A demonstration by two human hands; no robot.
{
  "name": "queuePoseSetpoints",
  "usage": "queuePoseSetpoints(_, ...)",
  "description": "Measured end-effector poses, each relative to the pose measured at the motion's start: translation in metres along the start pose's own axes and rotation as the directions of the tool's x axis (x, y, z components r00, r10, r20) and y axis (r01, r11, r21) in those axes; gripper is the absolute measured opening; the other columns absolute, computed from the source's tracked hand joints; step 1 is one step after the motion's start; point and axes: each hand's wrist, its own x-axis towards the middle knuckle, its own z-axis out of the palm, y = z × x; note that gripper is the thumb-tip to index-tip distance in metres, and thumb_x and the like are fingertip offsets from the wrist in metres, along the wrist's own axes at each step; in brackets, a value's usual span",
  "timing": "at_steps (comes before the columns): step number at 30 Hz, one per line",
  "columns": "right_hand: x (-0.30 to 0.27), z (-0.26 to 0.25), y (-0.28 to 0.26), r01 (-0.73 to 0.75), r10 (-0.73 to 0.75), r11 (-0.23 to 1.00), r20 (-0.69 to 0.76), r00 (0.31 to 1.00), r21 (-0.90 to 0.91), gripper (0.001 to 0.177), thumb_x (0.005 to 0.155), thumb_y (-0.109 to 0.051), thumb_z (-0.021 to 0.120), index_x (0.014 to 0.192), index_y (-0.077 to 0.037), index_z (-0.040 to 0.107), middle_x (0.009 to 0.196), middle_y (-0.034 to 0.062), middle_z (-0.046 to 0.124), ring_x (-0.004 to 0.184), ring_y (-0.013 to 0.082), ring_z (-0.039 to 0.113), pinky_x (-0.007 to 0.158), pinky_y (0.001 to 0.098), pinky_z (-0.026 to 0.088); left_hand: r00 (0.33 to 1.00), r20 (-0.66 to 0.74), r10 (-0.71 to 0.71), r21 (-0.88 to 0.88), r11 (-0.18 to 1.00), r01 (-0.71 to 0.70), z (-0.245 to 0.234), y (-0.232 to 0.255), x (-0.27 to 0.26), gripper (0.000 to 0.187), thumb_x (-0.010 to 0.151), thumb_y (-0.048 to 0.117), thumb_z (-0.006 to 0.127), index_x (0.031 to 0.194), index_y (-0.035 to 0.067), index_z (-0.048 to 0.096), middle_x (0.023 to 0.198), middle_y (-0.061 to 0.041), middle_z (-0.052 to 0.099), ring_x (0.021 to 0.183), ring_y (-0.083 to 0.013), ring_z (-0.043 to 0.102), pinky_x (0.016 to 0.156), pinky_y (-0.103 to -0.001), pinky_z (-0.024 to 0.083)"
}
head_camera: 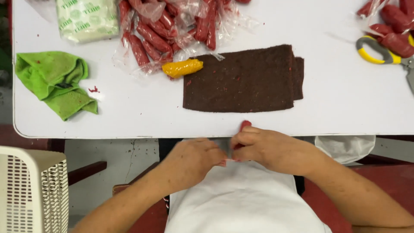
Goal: Manually inserting individual sausages into plastic sleeves for packaging on a production line.
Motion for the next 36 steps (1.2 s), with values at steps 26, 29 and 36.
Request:
queuePoseSetpoints(26,0.047,0.038,0.051,0.131,0.481,0.857,-0.865,0.140,0.498,0.009,0.095,-0.011,0.071,0.092,-0.002,0.073,0.102,0.0098,0.072,0.124,0.0298,0.054,0.114,0.0407,0.039,0.789,-0.609,0.078,-0.010,0.994,-0.106,0.021,0.018,0.104,0.030,0.098,0.036,0.060,0.080,0.013,0.064,0.061,-0.006,0.060,0.060,-0.0310,0.066,0.053,-0.040,0.054)
queuePoseSetpoints(29,0.019,0.028,0.060,-0.003,0.370,0.921,-0.873,0.318,0.389,0.006,0.093,-0.009,0.072,0.093,-0.004,0.075,0.103,0.0080,0.073,0.134,0.0327,0.049,0.118,0.0432,0.033,0.940,-0.269,-0.211,-0.673,0.739,-0.026,0.003,0.008,0.115,0.026,0.097,0.021,0.064,0.074,0.009,0.068,0.042,-0.008,0.050,0.027,-0.0166,0.050,0.027,-0.024,0.043)
queuePoseSetpoints(36,-0.009,-0.022,0.041,-0.054,0.375,0.881,-0.622,0.688,0.471,0.004,0.088,-0.006,0.072,0.089,-0.003,0.075,0.104,0.0101,0.075,0.150,0.0404,0.040,0.122,0.0423,0.032,0.982,-0.035,-0.188,-0.909,0.414,0.047,-0.029,0.012,0.114,0.031,0.098,0.020,0.063,0.073,0.002,0.062,0.043,-0.005,0.041,0.026,-0.0095,0.039,0.024,-0.023,0.042)
